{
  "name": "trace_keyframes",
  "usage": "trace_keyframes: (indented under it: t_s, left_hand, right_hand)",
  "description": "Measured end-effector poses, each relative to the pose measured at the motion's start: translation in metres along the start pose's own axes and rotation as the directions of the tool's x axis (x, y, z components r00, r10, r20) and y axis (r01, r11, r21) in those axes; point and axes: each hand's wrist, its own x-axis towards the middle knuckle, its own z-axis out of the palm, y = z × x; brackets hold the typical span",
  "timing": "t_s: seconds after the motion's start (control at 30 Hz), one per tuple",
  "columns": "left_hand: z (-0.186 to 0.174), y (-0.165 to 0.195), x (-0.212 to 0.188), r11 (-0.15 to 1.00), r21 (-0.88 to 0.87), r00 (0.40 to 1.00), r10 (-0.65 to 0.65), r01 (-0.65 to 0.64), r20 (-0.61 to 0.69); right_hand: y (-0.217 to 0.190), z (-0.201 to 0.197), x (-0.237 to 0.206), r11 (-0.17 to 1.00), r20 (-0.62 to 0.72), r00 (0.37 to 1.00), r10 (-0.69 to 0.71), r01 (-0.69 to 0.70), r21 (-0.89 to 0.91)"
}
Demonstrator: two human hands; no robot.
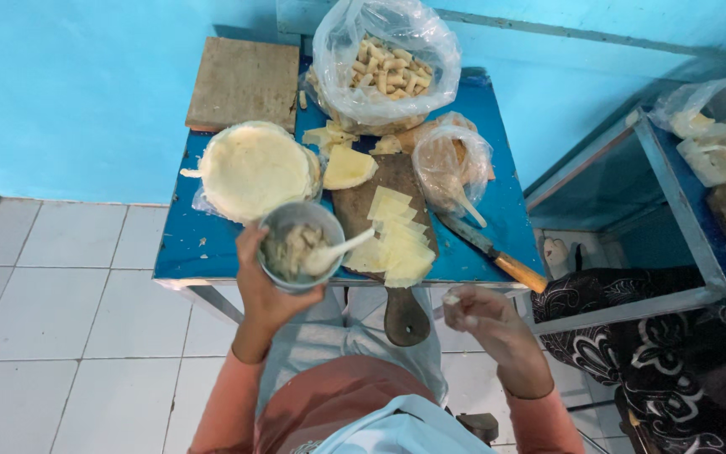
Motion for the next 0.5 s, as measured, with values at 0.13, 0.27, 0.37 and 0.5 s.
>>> trace_keyframes:
  t_s: [0.13,0.27,0.37,0.5]
  left_hand:
    - [-0.012,-0.01,-0.013,0.994,-0.013,0.992,-0.104,0.105,0.07]
    - [-0.031,-0.02,-0.009,0.978,0.188,0.987,-0.113,0.089,0.118]
    - [-0.04,-0.016,-0.009,0.969,0.243,0.992,-0.068,0.04,0.11]
    - [-0.048,-0.003,-0.012,0.969,0.245,0.995,-0.002,-0.024,0.104]
  right_hand:
    - [0.002,-0.004,0.003,0.983,-0.141,0.988,-0.058,0.031,-0.182]
    - [0.008,-0.005,0.024,0.858,-0.14,0.98,-0.139,0.049,-0.511]
    - [0.013,-0.001,0.041,0.696,-0.032,0.974,-0.223,0.136,-0.705]
    - [0.016,0.004,0.055,0.536,0.082,0.961,-0.266,0.218,-0.815]
